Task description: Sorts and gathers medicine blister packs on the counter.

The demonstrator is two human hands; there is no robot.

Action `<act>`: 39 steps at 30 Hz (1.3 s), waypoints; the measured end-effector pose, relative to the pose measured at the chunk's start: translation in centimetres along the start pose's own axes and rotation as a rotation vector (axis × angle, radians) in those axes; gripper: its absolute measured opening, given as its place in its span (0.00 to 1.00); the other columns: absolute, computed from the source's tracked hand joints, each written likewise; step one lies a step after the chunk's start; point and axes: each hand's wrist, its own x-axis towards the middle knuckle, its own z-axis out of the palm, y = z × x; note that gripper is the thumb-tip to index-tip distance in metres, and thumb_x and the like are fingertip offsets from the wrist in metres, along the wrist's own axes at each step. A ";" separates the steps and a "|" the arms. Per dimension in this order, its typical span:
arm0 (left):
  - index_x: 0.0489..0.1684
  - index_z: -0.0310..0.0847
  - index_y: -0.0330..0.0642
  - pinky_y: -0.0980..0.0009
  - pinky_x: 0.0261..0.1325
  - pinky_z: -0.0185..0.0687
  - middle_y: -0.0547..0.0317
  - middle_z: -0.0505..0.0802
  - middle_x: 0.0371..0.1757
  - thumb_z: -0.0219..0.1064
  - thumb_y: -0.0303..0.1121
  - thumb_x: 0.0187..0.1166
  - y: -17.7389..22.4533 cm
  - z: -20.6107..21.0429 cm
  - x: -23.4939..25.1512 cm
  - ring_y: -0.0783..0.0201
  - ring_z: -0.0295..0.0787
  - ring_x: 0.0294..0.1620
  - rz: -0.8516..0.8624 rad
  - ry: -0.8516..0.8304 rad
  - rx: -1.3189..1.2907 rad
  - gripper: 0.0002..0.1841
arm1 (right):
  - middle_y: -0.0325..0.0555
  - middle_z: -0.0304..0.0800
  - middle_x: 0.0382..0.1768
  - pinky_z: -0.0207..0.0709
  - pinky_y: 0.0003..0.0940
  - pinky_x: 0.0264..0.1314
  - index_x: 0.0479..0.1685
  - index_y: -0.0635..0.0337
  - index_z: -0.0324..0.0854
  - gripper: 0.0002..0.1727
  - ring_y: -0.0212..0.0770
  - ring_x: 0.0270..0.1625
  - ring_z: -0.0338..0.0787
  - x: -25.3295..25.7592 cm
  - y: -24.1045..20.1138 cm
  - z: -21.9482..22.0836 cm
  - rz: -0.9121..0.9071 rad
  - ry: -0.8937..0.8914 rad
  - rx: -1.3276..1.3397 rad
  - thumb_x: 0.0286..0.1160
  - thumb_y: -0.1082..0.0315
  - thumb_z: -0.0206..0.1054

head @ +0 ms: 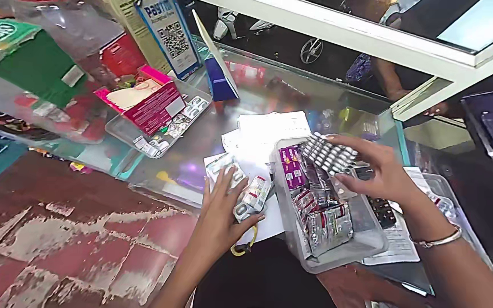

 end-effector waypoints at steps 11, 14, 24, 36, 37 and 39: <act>0.89 0.61 0.44 0.64 0.71 0.84 0.55 0.82 0.78 0.81 0.51 0.65 8.7 -1.1 11.7 0.66 0.83 0.72 0.191 -0.075 -0.527 0.49 | 0.44 0.91 0.57 0.94 0.37 0.35 0.76 0.42 0.72 0.29 0.40 0.47 0.97 2.0 -2.2 0.0 0.521 -0.132 1.025 0.81 0.41 0.61; 0.87 0.64 0.49 0.68 0.66 0.89 0.65 0.89 0.70 0.85 0.41 0.62 8.4 -1.3 12.3 0.68 0.89 0.66 0.060 -0.211 -0.674 0.47 | 0.44 0.90 0.57 0.93 0.35 0.33 0.77 0.43 0.67 0.24 0.40 0.46 0.97 3.1 -3.2 0.4 0.563 -0.221 0.910 0.88 0.47 0.50; 0.84 0.69 0.48 0.66 0.60 0.87 0.58 0.85 0.69 0.83 0.47 0.62 6.6 -3.1 10.1 0.66 0.87 0.62 -0.043 0.120 -0.344 0.44 | 0.39 0.94 0.49 0.92 0.30 0.35 0.70 0.52 0.76 0.19 0.34 0.40 0.96 3.9 -1.8 0.1 0.433 -0.181 0.497 0.91 0.54 0.54; 0.79 0.75 0.42 0.39 0.67 0.75 0.39 0.81 0.72 0.72 0.41 0.78 2.2 1.1 10.5 0.37 0.78 0.70 0.033 0.065 0.119 0.30 | 0.55 0.80 0.71 0.78 0.53 0.68 0.78 0.54 0.76 0.46 0.56 0.71 0.81 4.4 -0.3 5.0 -0.179 -0.390 -0.279 0.52 0.50 0.86; 0.78 0.76 0.41 0.40 0.70 0.74 0.41 0.81 0.75 0.69 0.45 0.79 2.4 0.3 10.3 0.40 0.77 0.74 0.056 0.073 0.064 0.29 | 0.55 0.83 0.66 0.81 0.50 0.63 0.76 0.56 0.78 0.47 0.55 0.66 0.83 4.8 -0.1 4.3 -0.197 -0.343 -0.221 0.48 0.50 0.87; 0.80 0.75 0.42 0.51 0.78 0.72 0.50 0.78 0.81 0.71 0.53 0.74 3.7 -1.4 10.1 0.53 0.74 0.80 0.104 0.068 -0.108 0.36 | 0.51 0.82 0.64 0.84 0.40 0.59 0.75 0.56 0.78 0.47 0.46 0.63 0.84 5.6 -0.3 2.0 -0.176 -0.254 -0.088 0.47 0.46 0.85</act>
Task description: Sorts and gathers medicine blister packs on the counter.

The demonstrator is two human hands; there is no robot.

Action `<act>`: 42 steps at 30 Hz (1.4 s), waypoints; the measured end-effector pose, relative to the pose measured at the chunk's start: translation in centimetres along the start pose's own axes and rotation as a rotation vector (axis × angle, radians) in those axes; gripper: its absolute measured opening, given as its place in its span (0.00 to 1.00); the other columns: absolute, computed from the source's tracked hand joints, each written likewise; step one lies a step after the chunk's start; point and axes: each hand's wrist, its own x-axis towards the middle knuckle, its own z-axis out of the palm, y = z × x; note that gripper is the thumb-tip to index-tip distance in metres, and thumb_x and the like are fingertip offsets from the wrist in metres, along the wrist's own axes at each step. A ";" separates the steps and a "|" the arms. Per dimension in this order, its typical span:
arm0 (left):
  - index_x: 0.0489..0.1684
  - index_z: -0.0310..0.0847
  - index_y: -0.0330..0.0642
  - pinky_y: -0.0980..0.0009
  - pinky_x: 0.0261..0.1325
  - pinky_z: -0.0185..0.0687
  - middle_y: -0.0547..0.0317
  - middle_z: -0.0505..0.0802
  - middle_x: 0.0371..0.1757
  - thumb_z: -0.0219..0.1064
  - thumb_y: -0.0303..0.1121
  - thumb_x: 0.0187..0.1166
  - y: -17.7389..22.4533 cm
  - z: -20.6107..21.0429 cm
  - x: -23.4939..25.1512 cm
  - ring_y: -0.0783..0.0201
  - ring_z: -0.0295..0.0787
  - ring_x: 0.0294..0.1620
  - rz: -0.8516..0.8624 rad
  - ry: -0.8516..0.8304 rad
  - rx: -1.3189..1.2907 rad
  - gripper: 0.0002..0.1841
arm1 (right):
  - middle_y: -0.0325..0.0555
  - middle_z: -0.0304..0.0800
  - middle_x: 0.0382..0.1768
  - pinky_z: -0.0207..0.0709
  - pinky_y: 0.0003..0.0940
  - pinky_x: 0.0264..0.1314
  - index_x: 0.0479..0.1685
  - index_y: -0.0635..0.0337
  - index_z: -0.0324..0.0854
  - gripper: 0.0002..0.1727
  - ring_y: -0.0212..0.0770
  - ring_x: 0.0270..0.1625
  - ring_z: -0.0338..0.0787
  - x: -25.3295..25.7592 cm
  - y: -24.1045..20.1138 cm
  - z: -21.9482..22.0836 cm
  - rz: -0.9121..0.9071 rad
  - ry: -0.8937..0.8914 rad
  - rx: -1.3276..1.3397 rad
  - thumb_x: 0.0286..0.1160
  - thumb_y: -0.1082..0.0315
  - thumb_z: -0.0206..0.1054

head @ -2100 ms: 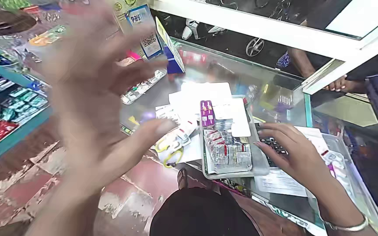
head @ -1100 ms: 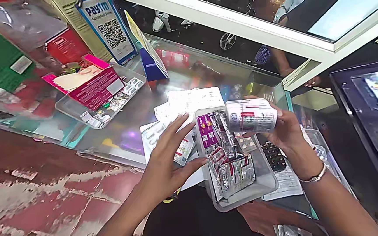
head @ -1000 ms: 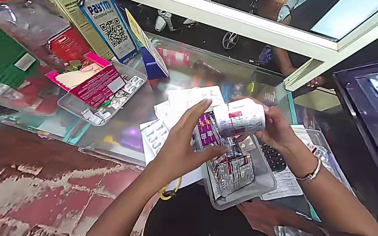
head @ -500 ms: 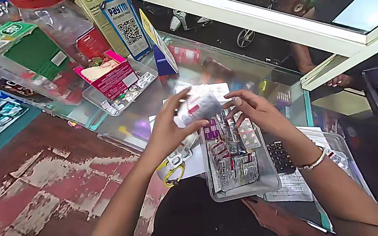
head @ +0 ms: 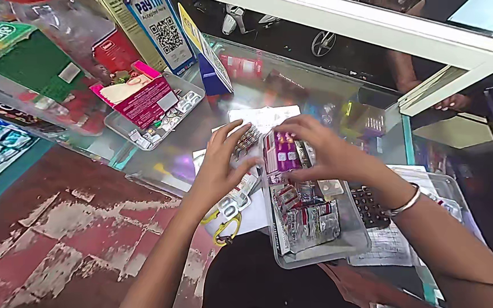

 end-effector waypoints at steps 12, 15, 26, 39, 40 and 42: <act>0.92 0.54 0.46 0.43 0.59 0.82 0.37 0.77 0.75 0.83 0.55 0.60 -1.7 -6.1 1.4 0.43 0.84 0.63 -0.249 0.057 0.211 0.56 | 0.52 0.79 0.77 0.71 0.57 0.79 0.82 0.57 0.73 0.50 0.52 0.79 0.78 -4.8 -0.2 -3.4 0.119 -0.111 -0.051 0.61 0.32 0.73; 0.90 0.56 0.36 0.27 0.60 0.72 0.24 0.78 0.70 0.84 0.53 0.63 -7.3 -6.5 0.7 0.27 0.80 0.61 -0.462 -0.010 0.295 0.55 | 0.61 0.70 0.84 0.61 0.68 0.84 0.82 0.51 0.74 0.49 0.66 0.86 0.68 -8.1 -0.1 -0.4 0.211 -0.242 -0.247 0.59 0.32 0.74; 0.84 0.67 0.36 0.33 0.74 0.67 0.35 0.78 0.78 0.66 0.53 0.80 -4.4 -5.2 0.6 0.34 0.75 0.77 -0.209 0.084 0.354 0.38 | 0.48 0.94 0.59 0.82 0.13 0.43 0.53 0.63 0.92 0.13 0.21 0.42 0.91 -13.2 -1.7 -2.6 0.392 0.491 -0.019 0.81 0.70 0.64; 0.48 0.91 0.37 0.52 0.69 0.83 0.49 0.96 0.56 0.57 0.22 0.82 4.5 7.8 5.6 0.50 0.91 0.66 0.875 -0.488 0.343 0.13 | 0.40 0.94 0.56 0.86 0.21 0.52 0.66 0.64 0.81 0.19 0.26 0.51 0.93 -22.8 -1.2 -0.8 0.883 0.619 0.284 0.82 0.65 0.60; 0.47 0.90 0.36 0.54 0.66 0.84 0.49 0.96 0.54 0.55 0.22 0.83 4.3 7.7 5.6 0.50 0.92 0.63 0.924 -0.455 0.363 0.13 | 0.40 0.95 0.54 0.86 0.20 0.54 0.63 0.63 0.84 0.18 0.26 0.51 0.93 -23.2 -1.2 -0.4 0.888 0.590 0.231 0.81 0.63 0.62; 0.50 0.87 0.33 0.56 0.64 0.85 0.47 0.96 0.54 0.53 0.22 0.86 4.1 6.5 5.2 0.51 0.93 0.61 1.011 -0.344 0.414 0.14 | 0.41 0.95 0.52 0.85 0.20 0.53 0.58 0.59 0.89 0.19 0.24 0.50 0.92 -23.4 -1.0 0.1 0.893 0.536 0.058 0.81 0.57 0.61</act>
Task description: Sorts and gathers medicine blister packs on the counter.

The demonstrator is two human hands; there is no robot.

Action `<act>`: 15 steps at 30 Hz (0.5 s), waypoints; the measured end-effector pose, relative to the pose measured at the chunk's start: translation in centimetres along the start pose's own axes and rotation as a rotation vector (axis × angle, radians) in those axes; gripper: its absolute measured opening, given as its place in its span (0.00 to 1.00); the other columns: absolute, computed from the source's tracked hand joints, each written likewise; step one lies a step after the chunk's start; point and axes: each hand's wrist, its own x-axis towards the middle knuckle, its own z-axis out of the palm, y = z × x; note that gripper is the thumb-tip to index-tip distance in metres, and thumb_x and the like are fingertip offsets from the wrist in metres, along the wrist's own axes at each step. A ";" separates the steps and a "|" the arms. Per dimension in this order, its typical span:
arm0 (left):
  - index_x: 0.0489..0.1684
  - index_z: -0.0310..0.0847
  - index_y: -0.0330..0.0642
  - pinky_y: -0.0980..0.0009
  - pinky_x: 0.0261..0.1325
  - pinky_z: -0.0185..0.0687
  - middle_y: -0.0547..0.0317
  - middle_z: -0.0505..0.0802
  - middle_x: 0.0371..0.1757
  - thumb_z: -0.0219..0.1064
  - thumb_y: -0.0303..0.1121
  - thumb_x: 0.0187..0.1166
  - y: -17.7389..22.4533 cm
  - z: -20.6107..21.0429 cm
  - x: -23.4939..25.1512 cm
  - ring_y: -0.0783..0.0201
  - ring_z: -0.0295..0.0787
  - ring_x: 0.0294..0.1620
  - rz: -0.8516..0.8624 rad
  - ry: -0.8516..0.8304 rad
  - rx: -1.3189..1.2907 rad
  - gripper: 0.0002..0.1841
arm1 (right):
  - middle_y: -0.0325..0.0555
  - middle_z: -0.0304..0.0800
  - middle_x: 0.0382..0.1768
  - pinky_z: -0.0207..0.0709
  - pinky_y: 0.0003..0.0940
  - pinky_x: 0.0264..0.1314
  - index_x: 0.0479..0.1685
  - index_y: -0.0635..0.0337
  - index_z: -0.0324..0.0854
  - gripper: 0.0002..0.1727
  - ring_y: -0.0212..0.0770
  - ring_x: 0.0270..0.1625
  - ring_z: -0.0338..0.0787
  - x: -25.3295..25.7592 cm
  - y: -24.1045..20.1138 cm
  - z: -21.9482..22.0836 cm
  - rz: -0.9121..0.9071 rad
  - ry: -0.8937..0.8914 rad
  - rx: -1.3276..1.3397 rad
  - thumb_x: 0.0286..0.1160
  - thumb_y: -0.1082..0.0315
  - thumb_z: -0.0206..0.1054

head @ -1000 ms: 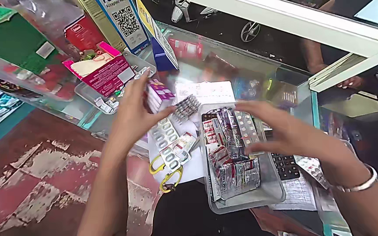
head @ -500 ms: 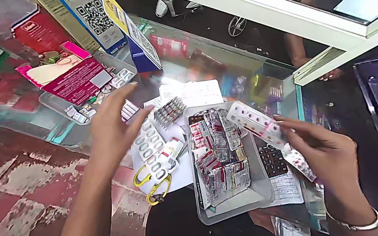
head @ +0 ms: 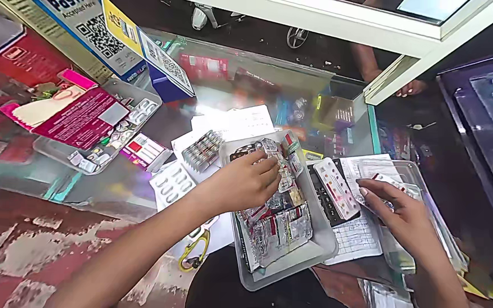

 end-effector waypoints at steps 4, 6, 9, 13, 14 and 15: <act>0.61 0.83 0.32 0.54 0.70 0.79 0.46 0.94 0.61 0.54 0.23 0.88 1.1 -3.7 -3.6 0.52 0.89 0.68 -0.116 0.197 0.110 0.14 | 0.49 0.95 0.55 0.82 0.33 0.64 0.56 0.59 0.91 0.20 0.37 0.59 0.92 1.3 -1.4 0.4 -0.216 0.047 -0.171 0.83 0.55 0.61; 0.65 0.82 0.35 0.55 0.72 0.78 0.47 0.93 0.63 0.56 0.25 0.88 1.9 -5.5 -6.6 0.53 0.87 0.71 -0.244 0.248 0.143 0.14 | 0.50 0.95 0.56 0.81 0.34 0.67 0.54 0.61 0.92 0.18 0.40 0.62 0.92 2.8 -3.1 1.1 -0.354 0.033 -0.154 0.83 0.58 0.63; 0.63 0.86 0.38 0.56 0.69 0.81 0.47 0.94 0.61 0.59 0.24 0.85 2.7 -6.6 -11.8 0.51 0.89 0.68 -0.442 0.283 0.263 0.14 | 0.46 0.95 0.57 0.80 0.36 0.68 0.53 0.58 0.93 0.16 0.42 0.63 0.90 5.7 -5.8 2.4 -0.548 -0.043 -0.178 0.82 0.58 0.65; 0.64 0.87 0.40 0.56 0.69 0.80 0.47 0.93 0.64 0.59 0.22 0.84 2.8 -5.7 -16.3 0.50 0.88 0.70 -0.566 0.256 0.320 0.16 | 0.43 0.94 0.49 0.75 0.47 0.57 0.47 0.55 0.94 0.13 0.46 0.56 0.87 9.3 -9.0 4.3 -0.787 -0.196 -0.338 0.76 0.61 0.66; 0.65 0.86 0.40 0.56 0.69 0.81 0.47 0.93 0.64 0.59 0.23 0.84 3.0 -5.1 -16.6 0.50 0.88 0.70 -0.565 0.254 0.301 0.16 | 0.42 0.95 0.46 0.72 0.50 0.54 0.43 0.54 0.94 0.11 0.48 0.54 0.88 10.0 -9.8 4.8 -0.835 -0.255 -0.398 0.73 0.62 0.67; 0.65 0.86 0.40 0.56 0.69 0.81 0.47 0.93 0.64 0.59 0.23 0.85 3.2 -4.6 -16.6 0.50 0.88 0.70 -0.554 0.257 0.277 0.16 | 0.40 0.95 0.44 0.71 0.54 0.55 0.40 0.53 0.95 0.10 0.49 0.55 0.89 10.3 -10.5 5.2 -0.864 -0.325 -0.479 0.69 0.62 0.69</act>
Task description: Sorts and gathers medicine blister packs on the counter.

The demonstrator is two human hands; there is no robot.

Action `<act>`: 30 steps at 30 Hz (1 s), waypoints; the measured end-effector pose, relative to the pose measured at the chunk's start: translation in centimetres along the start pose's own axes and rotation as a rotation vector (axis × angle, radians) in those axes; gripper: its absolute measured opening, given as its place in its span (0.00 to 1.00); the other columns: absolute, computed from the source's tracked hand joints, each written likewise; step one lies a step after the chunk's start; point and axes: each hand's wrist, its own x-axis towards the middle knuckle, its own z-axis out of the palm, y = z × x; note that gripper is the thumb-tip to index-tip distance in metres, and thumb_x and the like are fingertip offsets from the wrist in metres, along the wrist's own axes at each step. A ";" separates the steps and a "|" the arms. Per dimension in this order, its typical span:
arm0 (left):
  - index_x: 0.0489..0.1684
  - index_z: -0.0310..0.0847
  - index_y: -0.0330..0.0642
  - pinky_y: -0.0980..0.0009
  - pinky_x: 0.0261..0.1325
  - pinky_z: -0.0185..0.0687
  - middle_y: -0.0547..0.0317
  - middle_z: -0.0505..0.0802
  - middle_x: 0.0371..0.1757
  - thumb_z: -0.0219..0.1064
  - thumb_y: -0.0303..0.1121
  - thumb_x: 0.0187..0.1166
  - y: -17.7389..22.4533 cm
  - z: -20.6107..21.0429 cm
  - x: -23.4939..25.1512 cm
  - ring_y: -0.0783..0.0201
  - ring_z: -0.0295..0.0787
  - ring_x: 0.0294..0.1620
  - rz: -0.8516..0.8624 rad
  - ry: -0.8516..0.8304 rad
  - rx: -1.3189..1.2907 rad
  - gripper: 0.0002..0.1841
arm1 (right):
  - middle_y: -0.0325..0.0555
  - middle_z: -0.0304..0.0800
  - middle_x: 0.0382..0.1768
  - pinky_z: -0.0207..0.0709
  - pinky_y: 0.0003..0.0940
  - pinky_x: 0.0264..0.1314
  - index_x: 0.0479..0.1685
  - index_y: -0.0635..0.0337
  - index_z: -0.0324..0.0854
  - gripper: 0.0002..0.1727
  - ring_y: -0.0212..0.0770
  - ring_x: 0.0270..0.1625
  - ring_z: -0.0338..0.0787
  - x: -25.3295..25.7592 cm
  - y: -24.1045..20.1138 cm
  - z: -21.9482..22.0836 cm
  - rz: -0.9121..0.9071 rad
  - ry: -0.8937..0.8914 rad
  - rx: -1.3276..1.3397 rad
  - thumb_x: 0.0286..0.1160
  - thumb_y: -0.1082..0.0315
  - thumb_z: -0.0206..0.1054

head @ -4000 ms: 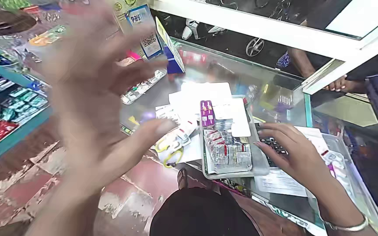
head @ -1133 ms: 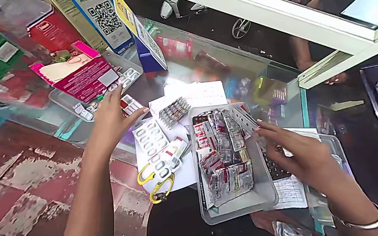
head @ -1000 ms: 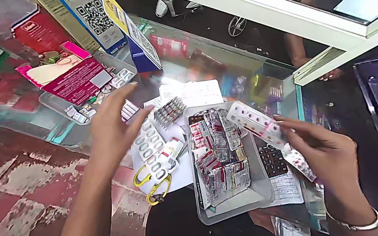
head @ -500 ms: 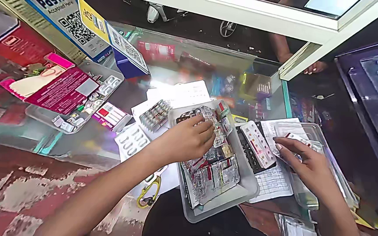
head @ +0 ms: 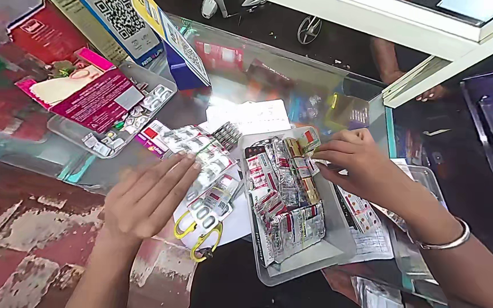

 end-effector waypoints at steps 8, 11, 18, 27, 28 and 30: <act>0.66 0.84 0.36 0.58 0.71 0.80 0.45 0.92 0.65 0.58 0.22 0.85 0.8 1.0 1.2 0.49 0.87 0.70 0.065 0.001 -0.072 0.16 | 0.60 0.90 0.53 0.73 0.52 0.63 0.62 0.68 0.84 0.20 0.58 0.59 0.86 4.1 -5.2 1.2 0.126 -0.619 -0.470 0.70 0.84 0.67; 0.69 0.83 0.37 0.56 0.74 0.79 0.45 0.91 0.67 0.57 0.22 0.85 -0.3 0.9 0.0 0.49 0.85 0.73 0.046 -0.034 -0.109 0.17 | 0.54 0.89 0.28 0.77 0.50 0.54 0.38 0.70 0.88 0.08 0.55 0.44 0.90 3.9 -4.3 0.3 -0.173 -0.569 -0.464 0.73 0.84 0.62; 0.62 0.86 0.32 0.58 0.72 0.81 0.42 0.92 0.63 0.57 0.18 0.82 -2.9 1.3 1.3 0.48 0.88 0.69 -0.031 0.012 -0.059 0.16 | 0.57 0.92 0.40 0.78 0.42 0.42 0.50 0.72 0.83 0.13 0.51 0.42 0.90 0.2 -1.1 -2.7 -0.546 0.045 -0.460 0.84 0.81 0.51; 0.62 0.87 0.37 0.60 0.70 0.80 0.45 0.90 0.68 0.59 0.31 0.85 3.8 1.3 4.6 0.55 0.87 0.69 -0.344 0.007 -0.385 0.15 | 0.50 0.95 0.37 0.81 0.27 0.31 0.56 0.59 0.83 0.09 0.40 0.31 0.92 -7.0 -4.8 -0.6 0.198 0.487 -0.197 0.88 0.69 0.59; 0.60 0.87 0.38 0.69 0.64 0.85 0.50 0.93 0.63 0.59 0.34 0.88 6.4 0.6 5.1 0.63 0.90 0.63 -0.420 0.014 -0.566 0.15 | 0.48 0.95 0.38 0.81 0.27 0.29 0.55 0.58 0.80 0.08 0.39 0.30 0.91 -7.0 -6.1 -0.2 0.165 0.472 -0.182 0.88 0.69 0.57; 0.70 0.82 0.32 0.70 0.61 0.91 0.49 0.91 0.67 0.58 0.43 0.91 10.9 0.0 6.5 0.65 0.92 0.62 -0.504 -0.128 -1.105 0.23 | 0.48 0.92 0.45 0.83 0.25 0.41 0.55 0.58 0.76 0.06 0.38 0.39 0.92 -6.2 -8.2 0.8 0.017 0.481 -0.119 0.88 0.70 0.57</act>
